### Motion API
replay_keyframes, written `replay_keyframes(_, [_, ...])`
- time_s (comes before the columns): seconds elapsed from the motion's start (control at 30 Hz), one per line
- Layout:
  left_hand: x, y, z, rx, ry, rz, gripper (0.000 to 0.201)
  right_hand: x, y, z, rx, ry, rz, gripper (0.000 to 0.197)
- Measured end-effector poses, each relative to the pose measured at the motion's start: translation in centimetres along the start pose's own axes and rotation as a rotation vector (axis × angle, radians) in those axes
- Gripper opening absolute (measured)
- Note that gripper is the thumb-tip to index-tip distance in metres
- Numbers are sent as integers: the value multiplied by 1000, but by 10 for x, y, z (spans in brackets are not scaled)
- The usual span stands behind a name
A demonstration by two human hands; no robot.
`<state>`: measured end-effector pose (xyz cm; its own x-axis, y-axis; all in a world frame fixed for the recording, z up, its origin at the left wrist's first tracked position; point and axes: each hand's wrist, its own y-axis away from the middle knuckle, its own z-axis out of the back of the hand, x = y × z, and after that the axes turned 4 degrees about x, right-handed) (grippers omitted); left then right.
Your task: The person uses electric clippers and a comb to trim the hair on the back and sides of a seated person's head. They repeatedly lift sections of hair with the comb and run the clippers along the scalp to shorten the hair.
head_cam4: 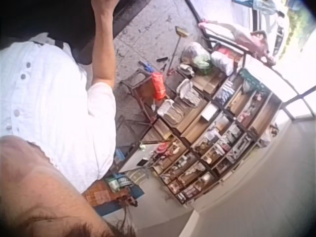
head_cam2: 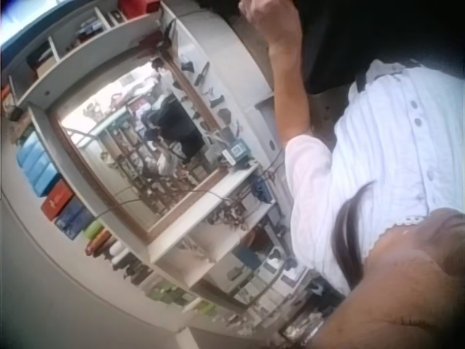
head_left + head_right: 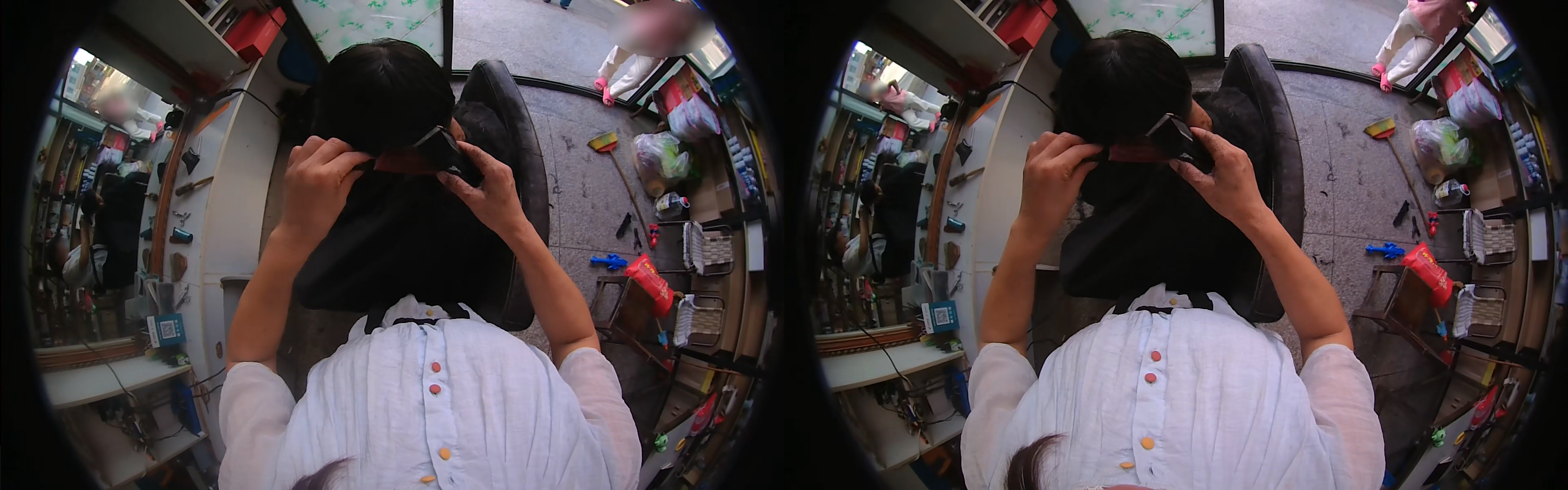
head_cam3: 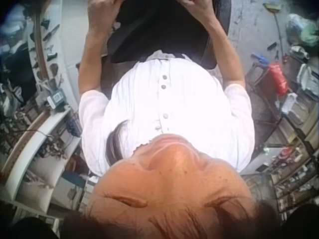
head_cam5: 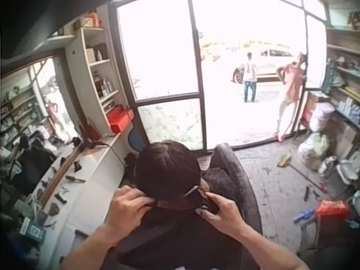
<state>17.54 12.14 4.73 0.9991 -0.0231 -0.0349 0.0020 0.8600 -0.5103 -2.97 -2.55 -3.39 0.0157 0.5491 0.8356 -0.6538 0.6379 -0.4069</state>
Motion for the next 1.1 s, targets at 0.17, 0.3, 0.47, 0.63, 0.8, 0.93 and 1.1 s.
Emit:
replay_keyframes(0.17, [1, -4, 10, -73, 4, 64, 24, -18, 5, 16, 9, -24, -183, 47])
replay_keyframes(0.3, [-2, -9, 11, -129, -11, -11, 28, -17, 5, 18, 26, -12, -199, 48])
replay_keyframes(0.47, [-5, -14, 11, -193, -68, -98, 27, -10, 3, 15, 16, -15, -157, 48])
replay_keyframes(0.63, [-6, -15, 10, -214, -116, -147, 25, 9, -3, 14, 32, -34, -101, 47])
replay_keyframes(0.8, [-7, -18, 10, -214, -127, -171, 24, 22, -9, 8, 19, 22, -4, 48])
replay_keyframes(0.93, [-6, -14, 9, -27, -50, -116, 25, 24, -9, 2, 51, 84, 57, 51])
replay_keyframes(1.1, [3, -15, 21, 36, 33, 18, 29, -1, -2, 17, 40, -51, -181, 48])
